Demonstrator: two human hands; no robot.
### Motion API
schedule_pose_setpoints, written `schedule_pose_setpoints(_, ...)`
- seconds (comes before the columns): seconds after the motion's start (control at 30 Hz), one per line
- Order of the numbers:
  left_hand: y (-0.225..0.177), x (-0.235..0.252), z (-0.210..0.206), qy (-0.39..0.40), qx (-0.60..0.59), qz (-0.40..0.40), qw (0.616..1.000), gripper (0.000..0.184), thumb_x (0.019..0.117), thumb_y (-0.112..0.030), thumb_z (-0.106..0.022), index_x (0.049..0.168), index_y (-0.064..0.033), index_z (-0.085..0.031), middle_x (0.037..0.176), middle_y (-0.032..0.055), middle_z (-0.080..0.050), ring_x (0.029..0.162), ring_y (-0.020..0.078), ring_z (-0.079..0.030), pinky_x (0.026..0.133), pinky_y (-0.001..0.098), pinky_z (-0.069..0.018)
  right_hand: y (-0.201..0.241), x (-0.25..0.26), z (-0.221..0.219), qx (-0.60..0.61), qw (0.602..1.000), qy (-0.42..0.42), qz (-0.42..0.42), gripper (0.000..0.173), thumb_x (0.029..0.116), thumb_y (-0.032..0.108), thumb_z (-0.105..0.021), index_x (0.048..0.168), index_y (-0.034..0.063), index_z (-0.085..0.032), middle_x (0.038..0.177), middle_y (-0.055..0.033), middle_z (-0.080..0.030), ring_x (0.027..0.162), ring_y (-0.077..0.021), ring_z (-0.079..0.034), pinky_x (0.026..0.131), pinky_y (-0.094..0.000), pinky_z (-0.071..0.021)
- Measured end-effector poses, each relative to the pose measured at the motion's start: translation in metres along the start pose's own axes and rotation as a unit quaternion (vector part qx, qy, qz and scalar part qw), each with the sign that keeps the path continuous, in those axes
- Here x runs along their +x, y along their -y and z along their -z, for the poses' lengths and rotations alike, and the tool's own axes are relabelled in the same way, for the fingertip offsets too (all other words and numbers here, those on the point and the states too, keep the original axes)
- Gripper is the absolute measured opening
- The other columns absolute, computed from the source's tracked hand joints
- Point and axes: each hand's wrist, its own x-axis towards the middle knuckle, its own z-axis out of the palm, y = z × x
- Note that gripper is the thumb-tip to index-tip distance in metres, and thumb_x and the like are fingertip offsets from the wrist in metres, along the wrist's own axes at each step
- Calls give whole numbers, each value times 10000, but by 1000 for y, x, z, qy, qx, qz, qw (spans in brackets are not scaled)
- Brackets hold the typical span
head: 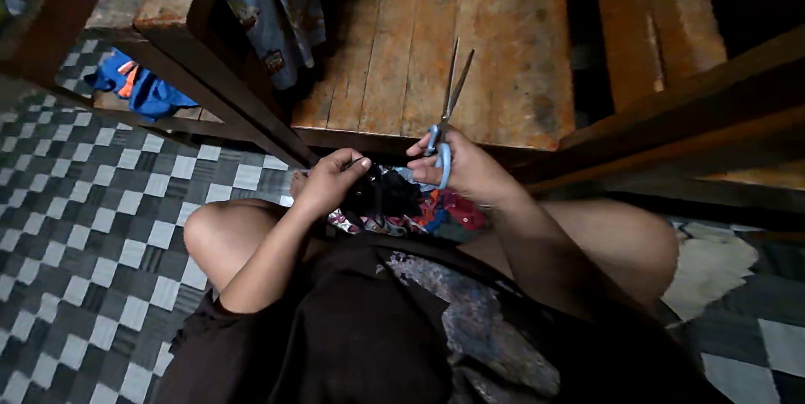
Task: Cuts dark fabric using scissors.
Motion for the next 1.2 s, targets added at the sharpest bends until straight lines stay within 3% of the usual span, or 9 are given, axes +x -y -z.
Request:
schedule_pose_setpoints(0.13, -17, -11, -7, 25, -128, -24, 991, 225, 1084, -189, -466, 928, -113, -609, 726, -32, -593, 638, 32, -568, 609, 215, -505, -1, -5, -11, 0, 1000, 21, 5, 581, 797, 56, -820, 1265, 32, -477, 1148, -76, -643, 962, -122, -674, 820, -302, -581)
schedule_pose_setpoints(0.3, -34, -18, -17, 34, -213, -38, 976, 155, 1049, -98, -511, 931, -115, -610, 727, -38, -629, 643, 22, -600, 628, 202, -531, -2, -10, -30, -56, 998, -30, 1, 436, 839, 41, -793, 1194, -17, -546, 956, -93, -652, 796, -99, -634, 742, -292, -549)
schedule_pose_setpoints(0.47, -24, -12, -17, -112, 32, -95, 989, 130, 931, -72, -707, 1053, -63, -662, 813, 6, -643, 690, 66, -590, 663, 267, -521, 5, -13, -19, -71, 990, -116, 24, 325, 886, 26, -751, 1151, -15, -567, 867, -68, -649, 708, -80, -628, 684, -270, -551)
schedule_pose_setpoints(0.57, -3, -7, -28, -201, 150, -129, 959, 277, 900, -98, -724, 1145, 16, -667, 1100, 168, -656, 1030, 268, -639, 929, 460, -530, 6, -15, -13, -71, 988, -131, 50, 334, 876, 2, -752, 1148, -14, -559, 898, -76, -654, 721, -79, -638, 694, -265, -560)
schedule_pose_setpoints(0.63, 2, -8, -47, -170, 102, -148, 969, 211, 927, -105, -685, 1074, 46, -669, 1065, 158, -663, 982, 204, -656, 898, 377, -553, 6, -16, -10, -110, 984, -130, 58, 325, 884, 23, -754, 1143, -13, -562, 908, -87, -647, 733, -93, -611, 704, -291, -534)
schedule_pose_setpoints(0.73, -11, -12, -72, -6, -103, -52, 993, 200, 1036, -80, -519, 1089, 58, -653, 981, 44, -668, 872, 53, -635, 839, 249, -540, 5, -14, -9, -167, 976, -127, 56, 322, 885, 31, -745, 1155, -24, -578, 947, -140, -659, 779, -174, -636, 737, -374, -544)
schedule_pose_setpoints(0.9, -19, 10, -84, 22, -418, 187, 889, 400, 1130, -332, -301, 1124, -47, -582, 882, 18, -641, 733, 94, -634, 702, 243, -549, 6, -16, -5, -233, 966, -106, 30, 290, 879, 50, -755, 1122, 11, -601, 908, -145, -663, 784, -252, -643, 724, -475, -533)
schedule_pose_setpoints(1.03, -4, 31, -82, 37, -516, 267, 813, 501, 1088, -515, -304, 906, -121, -553, 708, 1, -577, 547, 76, -541, 538, 211, -488, 5, -20, 0, -274, 959, -57, 40, 266, 879, 77, -772, 1089, 29, -617, 908, -146, -673, 810, -269, -661, 738, -503, -543)
schedule_pose_setpoints(1.2, 7, 34, -82, 78, -541, 317, 775, 386, 1072, -436, -430, 992, -89, -581, 830, 62, -647, 661, 99, -639, 598, 199, -536, 7, -22, 7, -280, 959, 4, 41, 244, 884, 86, -767, 1072, 44, -617, 884, -116, -666, 791, -231, -653, 726, -464, -543)
